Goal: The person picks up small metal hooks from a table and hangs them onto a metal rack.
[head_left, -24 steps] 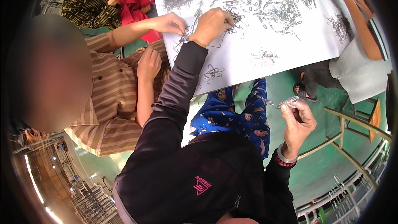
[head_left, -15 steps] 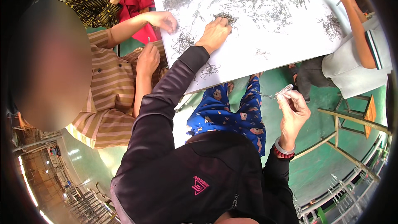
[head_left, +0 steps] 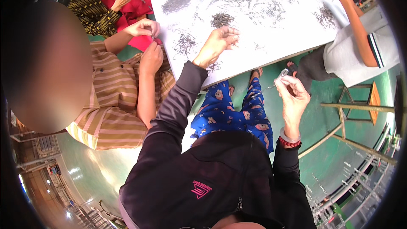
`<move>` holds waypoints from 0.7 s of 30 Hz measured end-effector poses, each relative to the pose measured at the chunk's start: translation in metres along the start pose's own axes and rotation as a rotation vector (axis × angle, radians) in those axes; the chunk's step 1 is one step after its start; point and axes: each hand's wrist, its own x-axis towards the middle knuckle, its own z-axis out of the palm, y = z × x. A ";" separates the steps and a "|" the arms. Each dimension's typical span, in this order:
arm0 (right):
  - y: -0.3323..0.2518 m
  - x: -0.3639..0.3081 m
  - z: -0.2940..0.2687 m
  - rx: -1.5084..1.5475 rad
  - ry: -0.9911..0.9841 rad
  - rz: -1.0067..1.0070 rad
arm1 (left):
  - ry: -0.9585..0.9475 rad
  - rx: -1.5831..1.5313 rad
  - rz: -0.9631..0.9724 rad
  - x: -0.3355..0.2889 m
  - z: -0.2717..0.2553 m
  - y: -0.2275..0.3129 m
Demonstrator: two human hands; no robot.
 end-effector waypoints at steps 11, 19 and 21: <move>0.021 0.001 0.013 0.000 0.009 0.003 | -0.266 -0.155 0.092 -0.065 0.080 0.023; 0.024 0.007 0.015 -0.167 0.057 -0.083 | -0.104 -0.138 0.200 -0.058 0.101 0.014; 0.027 0.008 0.005 -0.213 0.061 -0.079 | -0.050 -0.161 0.192 -0.059 0.110 0.012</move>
